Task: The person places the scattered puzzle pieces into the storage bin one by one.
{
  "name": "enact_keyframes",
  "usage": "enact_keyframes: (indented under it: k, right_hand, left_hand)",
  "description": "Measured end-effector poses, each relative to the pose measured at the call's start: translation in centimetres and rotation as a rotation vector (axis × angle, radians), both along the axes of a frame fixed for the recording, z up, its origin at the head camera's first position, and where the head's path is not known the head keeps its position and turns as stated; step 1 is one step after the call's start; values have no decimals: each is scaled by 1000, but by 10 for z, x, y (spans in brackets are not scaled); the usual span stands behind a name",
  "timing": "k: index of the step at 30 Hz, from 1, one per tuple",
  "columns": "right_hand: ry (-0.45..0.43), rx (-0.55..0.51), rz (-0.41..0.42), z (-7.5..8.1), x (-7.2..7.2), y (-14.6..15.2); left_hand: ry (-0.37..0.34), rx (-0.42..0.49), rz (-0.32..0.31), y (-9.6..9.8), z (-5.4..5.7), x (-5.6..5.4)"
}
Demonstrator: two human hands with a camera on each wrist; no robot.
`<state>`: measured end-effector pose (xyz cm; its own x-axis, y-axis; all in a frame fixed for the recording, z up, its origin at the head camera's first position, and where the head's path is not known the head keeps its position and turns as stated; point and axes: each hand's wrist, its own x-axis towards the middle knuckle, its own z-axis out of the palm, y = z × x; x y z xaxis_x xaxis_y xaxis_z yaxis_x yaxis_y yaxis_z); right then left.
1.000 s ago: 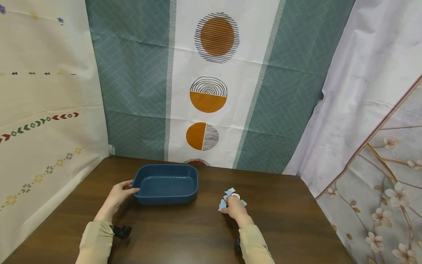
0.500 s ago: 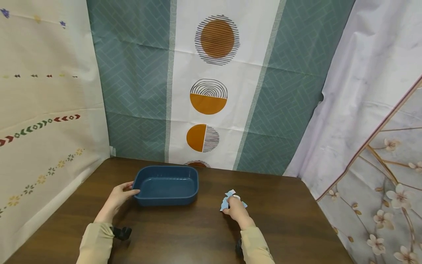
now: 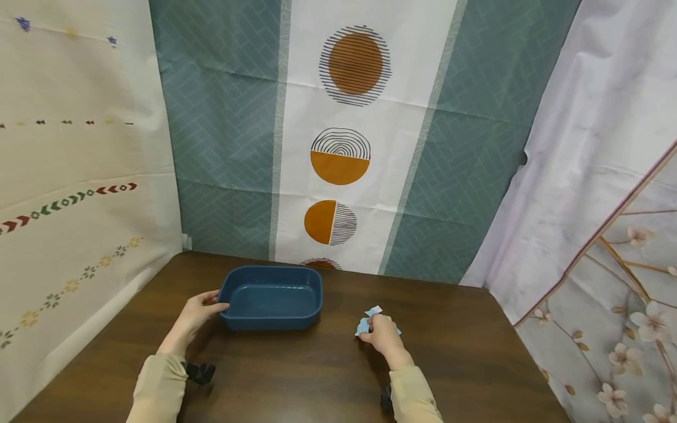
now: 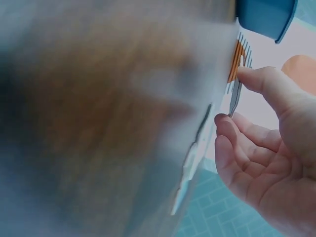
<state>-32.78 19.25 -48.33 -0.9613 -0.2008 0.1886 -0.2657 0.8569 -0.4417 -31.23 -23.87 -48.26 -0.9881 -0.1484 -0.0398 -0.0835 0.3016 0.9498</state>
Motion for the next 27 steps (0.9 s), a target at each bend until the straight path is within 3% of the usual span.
enact_keyframes:
  k: [13, 19, 21, 26, 27]
  right_hand:
    - [19, -35, 16, 38, -6, -18]
    - [39, -32, 55, 59, -11, -31]
    - [81, -34, 97, 58, -18, -34]
    - [72, -29, 114, 65, -24, -53]
    - [37, -27, 96, 71, -22, -59]
  left_hand:
    - [-30, 10, -24, 7, 13, -1]
    - [-35, 4, -33, 12, 11, 2]
    - [-35, -1, -33, 14, 10, 3]
    - [-33, -17, -26, 20, 9, 7]
    - [-34, -18, -27, 22, 9, 8]
